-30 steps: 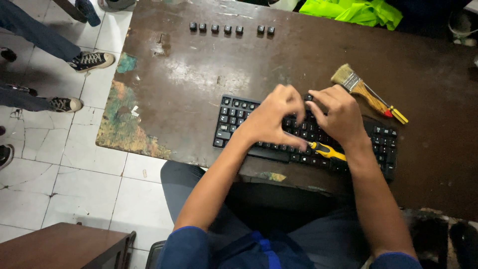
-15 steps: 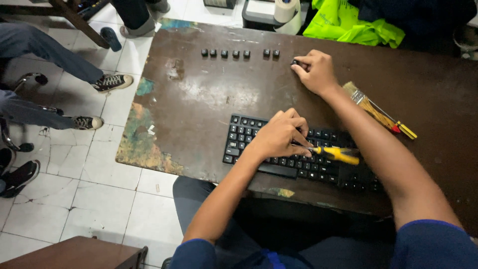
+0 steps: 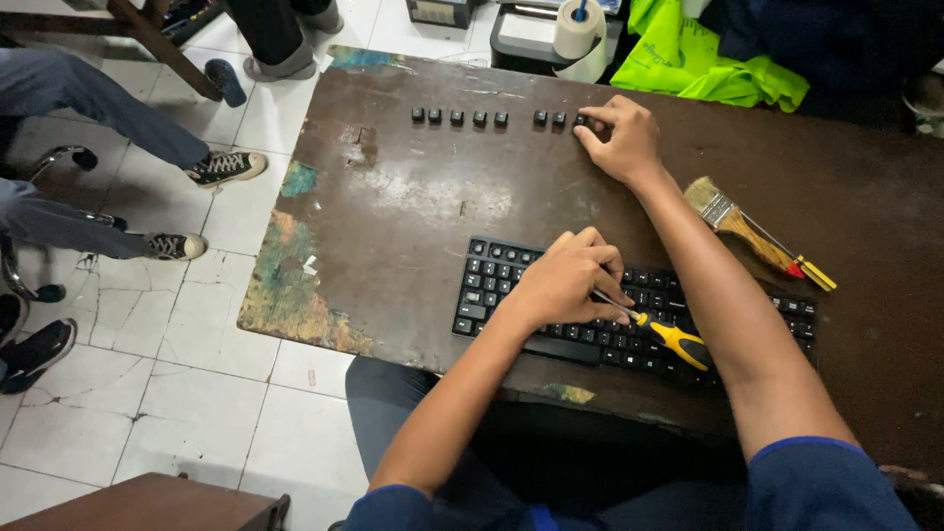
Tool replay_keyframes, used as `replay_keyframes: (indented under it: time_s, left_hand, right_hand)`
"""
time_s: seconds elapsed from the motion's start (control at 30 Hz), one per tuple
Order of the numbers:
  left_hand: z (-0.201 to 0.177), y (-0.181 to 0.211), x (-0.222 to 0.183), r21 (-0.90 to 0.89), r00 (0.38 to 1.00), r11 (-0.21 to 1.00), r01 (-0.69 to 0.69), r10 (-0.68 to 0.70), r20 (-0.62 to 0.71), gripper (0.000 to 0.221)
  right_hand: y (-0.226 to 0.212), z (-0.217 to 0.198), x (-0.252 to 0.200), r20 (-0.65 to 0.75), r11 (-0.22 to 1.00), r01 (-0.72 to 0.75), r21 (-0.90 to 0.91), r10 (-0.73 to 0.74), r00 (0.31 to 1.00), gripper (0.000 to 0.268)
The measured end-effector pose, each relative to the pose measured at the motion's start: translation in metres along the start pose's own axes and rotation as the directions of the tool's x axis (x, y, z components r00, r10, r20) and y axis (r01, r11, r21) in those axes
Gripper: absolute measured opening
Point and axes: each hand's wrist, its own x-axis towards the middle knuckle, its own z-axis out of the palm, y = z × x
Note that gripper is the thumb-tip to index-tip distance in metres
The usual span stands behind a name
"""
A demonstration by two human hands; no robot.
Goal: Removing individual keycaps from a computer keyboard using a flathead screwdriver.
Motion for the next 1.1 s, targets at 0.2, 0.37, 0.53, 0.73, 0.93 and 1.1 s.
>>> replay_keyframes:
  time_s: [0.2,0.37,0.53,0.73,0.93,1.1]
  left_hand:
    - [0.003,-0.008,0.002,0.018,0.996,0.996,-0.087,0.087,0.037,0.033]
    - [0.003,-0.007,0.003,0.006,0.997,0.997,-0.077,0.077,0.032,0.032]
    - [0.005,-0.01,0.003,0.013,0.996,0.997,-0.076,0.076,0.054,0.032]
    - [0.007,-0.01,0.002,0.024,0.995,0.995,-0.102,0.101,0.011,0.03]
    - [0.004,-0.009,0.002,-0.009,0.996,0.996,-0.083,0.084,0.031,0.03]
    - [0.002,-0.008,0.003,-0.002,0.996,0.998,-0.068,0.068,0.055,0.031]
  right_hand:
    - [-0.017,-0.011,0.0,-0.005,0.999,0.029,-0.043,-0.029,1.0,0.023]
    - [-0.02,-0.013,0.0,0.018,0.999,-0.016,-0.032,0.017,1.0,0.023]
    - [-0.018,-0.012,0.0,0.017,1.0,-0.002,-0.03,0.003,1.0,0.024]
    - [-0.021,-0.014,-0.001,0.003,1.0,0.008,-0.023,-0.008,1.0,0.022]
    - [-0.017,-0.012,0.0,-0.005,0.999,0.027,-0.023,-0.027,1.0,0.024]
    - [-0.018,-0.014,0.0,-0.013,0.999,0.037,-0.015,-0.037,0.999,0.026]
